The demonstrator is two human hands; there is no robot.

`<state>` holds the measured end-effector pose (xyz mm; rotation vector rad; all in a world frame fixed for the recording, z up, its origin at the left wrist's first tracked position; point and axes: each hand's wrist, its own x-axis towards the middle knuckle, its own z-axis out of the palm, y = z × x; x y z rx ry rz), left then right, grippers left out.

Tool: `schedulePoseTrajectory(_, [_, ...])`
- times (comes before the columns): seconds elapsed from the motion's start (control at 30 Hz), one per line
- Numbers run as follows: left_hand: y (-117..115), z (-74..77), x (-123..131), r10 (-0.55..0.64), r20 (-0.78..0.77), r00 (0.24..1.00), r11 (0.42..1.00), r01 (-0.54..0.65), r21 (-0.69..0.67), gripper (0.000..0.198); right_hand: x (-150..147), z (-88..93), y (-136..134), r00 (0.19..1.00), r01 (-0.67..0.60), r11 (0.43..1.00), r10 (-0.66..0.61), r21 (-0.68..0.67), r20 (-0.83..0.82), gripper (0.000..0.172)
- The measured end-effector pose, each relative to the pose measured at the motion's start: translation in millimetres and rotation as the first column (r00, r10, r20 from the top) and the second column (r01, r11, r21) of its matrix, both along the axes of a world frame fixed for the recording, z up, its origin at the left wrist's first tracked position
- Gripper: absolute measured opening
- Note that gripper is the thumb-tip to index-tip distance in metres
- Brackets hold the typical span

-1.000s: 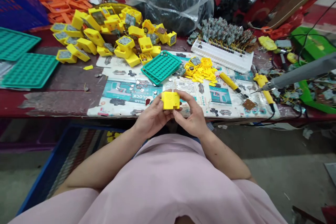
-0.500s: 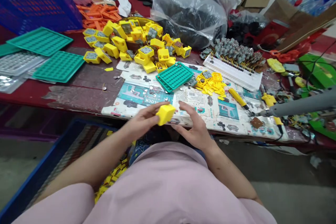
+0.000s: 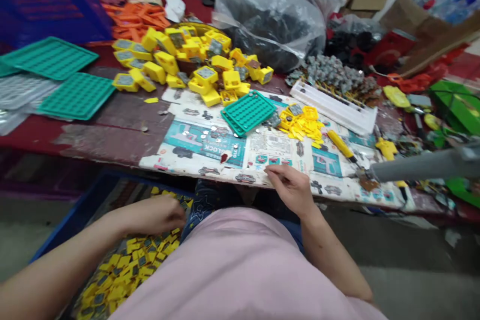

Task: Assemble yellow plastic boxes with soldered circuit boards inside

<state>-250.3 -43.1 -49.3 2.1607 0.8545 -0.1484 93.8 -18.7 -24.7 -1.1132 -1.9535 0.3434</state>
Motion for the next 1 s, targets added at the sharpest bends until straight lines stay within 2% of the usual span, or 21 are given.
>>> schedulePoseTrajectory(0.03, [2.0,9.0,13.2,-0.04,-0.049,0.998,0.999,0.039,-0.032,0.027,1.4,-0.9,-0.9,1.0,0.004,1.0,-0.004,0.004,0.016,0.011])
schedulePoseTrajectory(0.1, [10.0,27.5,34.0,-0.066,-0.049,0.997,0.997,0.064,-0.054,0.023,5.5,-4.0,-1.4,0.999,0.014,1.0,-0.015,0.016,0.047,0.01])
schedulePoseTrajectory(0.2, [30.7,51.4,46.2,-0.054,0.079,0.995,0.995,0.061,-0.084,0.021,11.6,-11.4,1.0,0.995,0.046,0.997,-0.052,0.067,0.081,0.011])
schedulePoseTrajectory(0.27, [50.7,63.9,42.3,0.046,0.14,0.989,0.997,-0.038,-0.06,0.023,13.5,-16.5,2.2,0.993,0.069,0.991,-0.079,0.111,0.09,0.011])
schedulePoseTrajectory(0.33, [76.9,73.8,31.3,0.203,0.129,0.971,0.972,-0.216,0.097,0.026,13.5,-20.9,2.3,0.99,0.09,0.983,-0.106,0.16,0.092,0.012])
schedulePoseTrajectory(0.37, [92.1,77.6,24.1,0.297,0.099,0.95,0.921,-0.312,0.233,0.028,13.1,-22.6,2.0,0.989,0.097,0.978,-0.116,0.185,0.095,0.012])
schedulePoseTrajectory(0.4, [108.2,80.5,16.3,0.395,0.065,0.916,0.834,-0.387,0.394,0.028,12.6,-24.1,1.7,0.988,0.1,0.973,-0.122,0.208,0.097,0.013])
schedulePoseTrajectory(0.47, [140.8,83.5,0.6,0.575,0.011,0.818,0.614,-0.44,0.655,0.029,11.6,-26.0,1.2,0.987,0.092,0.967,-0.121,0.236,0.109,0.014])
schedulePoseTrajectory(0.5, [156.3,83.5,-6.5,0.637,0.005,0.771,0.522,-0.437,0.732,0.03,11.2,-26.5,1.2,0.986,0.086,0.967,-0.116,0.24,0.115,0.014])
schedulePoseTrajectory(0.53, [170.7,82.5,-12.4,0.671,0.011,0.741,0.467,-0.434,0.77,0.032,10.8,-26.6,1.4,0.986,0.08,0.968,-0.112,0.24,0.121,0.015])
schedulePoseTrajectory(0.6, [195.4,78.0,-20.2,0.693,0.033,0.72,0.407,-0.429,0.806,0.035,9.9,-26.0,2.0,0.987,0.065,0.969,-0.098,0.239,0.13,0.016])
schedulePoseTrajectory(0.7, [223.4,67.0,-22.7,0.648,0.072,0.759,0.389,-0.411,0.825,0.041,8.2,-24.1,2.8,0.985,0.051,0.967,-0.089,0.25,0.146,0.016])
schedulePoseTrajectory(0.83, [248.3,55.0,-21.0,0.587,0.084,0.805,0.423,-0.394,0.816,0.033,6.5,-22.2,3.1,0.983,0.057,0.97,-0.096,0.235,0.156,0.02])
schedulePoseTrajectory(0.9, [254.2,54.1,-22.3,0.546,0.084,0.834,0.44,-0.371,0.818,0.025,6.1,-21.8,2.9,0.982,0.059,0.972,-0.098,0.229,0.163,0.022])
schedulePoseTrajectory(1.0, [251.5,60.8,-26.0,0.491,0.098,0.866,0.426,-0.336,0.84,0.018,5.8,-21.4,2.5,0.98,0.058,0.972,-0.098,0.226,0.171,0.023])
